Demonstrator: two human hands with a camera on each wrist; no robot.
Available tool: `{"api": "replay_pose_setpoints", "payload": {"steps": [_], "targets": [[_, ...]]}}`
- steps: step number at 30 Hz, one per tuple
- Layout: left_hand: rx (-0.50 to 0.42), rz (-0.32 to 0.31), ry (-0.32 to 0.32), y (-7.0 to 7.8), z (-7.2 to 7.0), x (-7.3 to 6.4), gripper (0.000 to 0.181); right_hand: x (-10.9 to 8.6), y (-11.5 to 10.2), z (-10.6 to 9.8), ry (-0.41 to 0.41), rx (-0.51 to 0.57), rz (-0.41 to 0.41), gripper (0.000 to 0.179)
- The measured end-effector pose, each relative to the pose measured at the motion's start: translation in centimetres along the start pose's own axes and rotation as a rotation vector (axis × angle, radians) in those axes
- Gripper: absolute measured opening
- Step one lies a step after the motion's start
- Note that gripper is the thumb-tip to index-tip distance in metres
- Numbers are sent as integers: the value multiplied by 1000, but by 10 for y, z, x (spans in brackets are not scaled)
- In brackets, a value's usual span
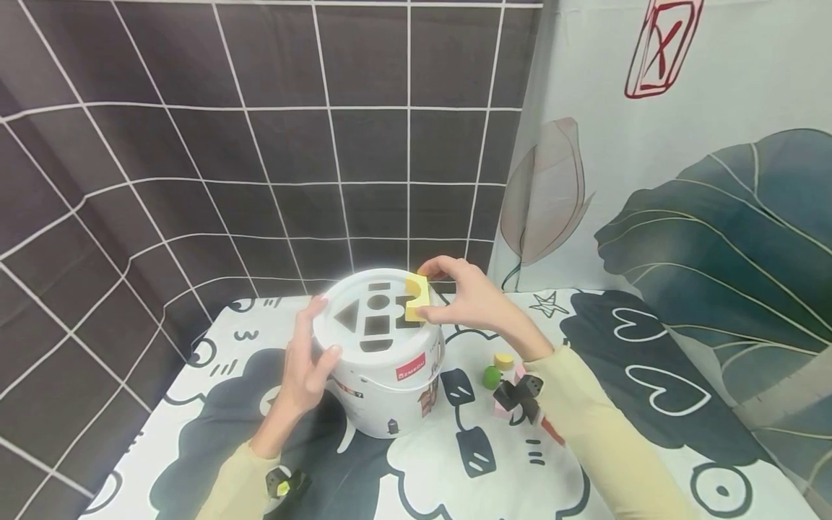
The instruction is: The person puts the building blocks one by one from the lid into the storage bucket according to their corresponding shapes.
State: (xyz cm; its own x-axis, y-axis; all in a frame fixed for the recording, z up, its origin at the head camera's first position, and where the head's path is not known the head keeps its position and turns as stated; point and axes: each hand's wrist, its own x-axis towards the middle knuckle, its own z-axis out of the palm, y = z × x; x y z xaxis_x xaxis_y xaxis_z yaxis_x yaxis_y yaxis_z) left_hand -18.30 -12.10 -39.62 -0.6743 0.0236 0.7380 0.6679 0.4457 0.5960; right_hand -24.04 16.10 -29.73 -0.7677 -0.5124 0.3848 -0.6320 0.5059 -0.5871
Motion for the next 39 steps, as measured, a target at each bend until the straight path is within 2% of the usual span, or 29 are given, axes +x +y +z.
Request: {"api": "replay_pose_setpoints", "payload": {"steps": [16, 30, 39], "targets": [[2, -3, -9, -1, 1, 0, 73, 6, 1, 7, -44, -19, 36, 53], [6, -9, -2, 0, 2, -1, 73, 10, 3, 12, -40, -43, -11, 54], [11, -19, -7, 1, 2, -1, 73, 8, 2, 14, -50, -46, 5, 52]]}}
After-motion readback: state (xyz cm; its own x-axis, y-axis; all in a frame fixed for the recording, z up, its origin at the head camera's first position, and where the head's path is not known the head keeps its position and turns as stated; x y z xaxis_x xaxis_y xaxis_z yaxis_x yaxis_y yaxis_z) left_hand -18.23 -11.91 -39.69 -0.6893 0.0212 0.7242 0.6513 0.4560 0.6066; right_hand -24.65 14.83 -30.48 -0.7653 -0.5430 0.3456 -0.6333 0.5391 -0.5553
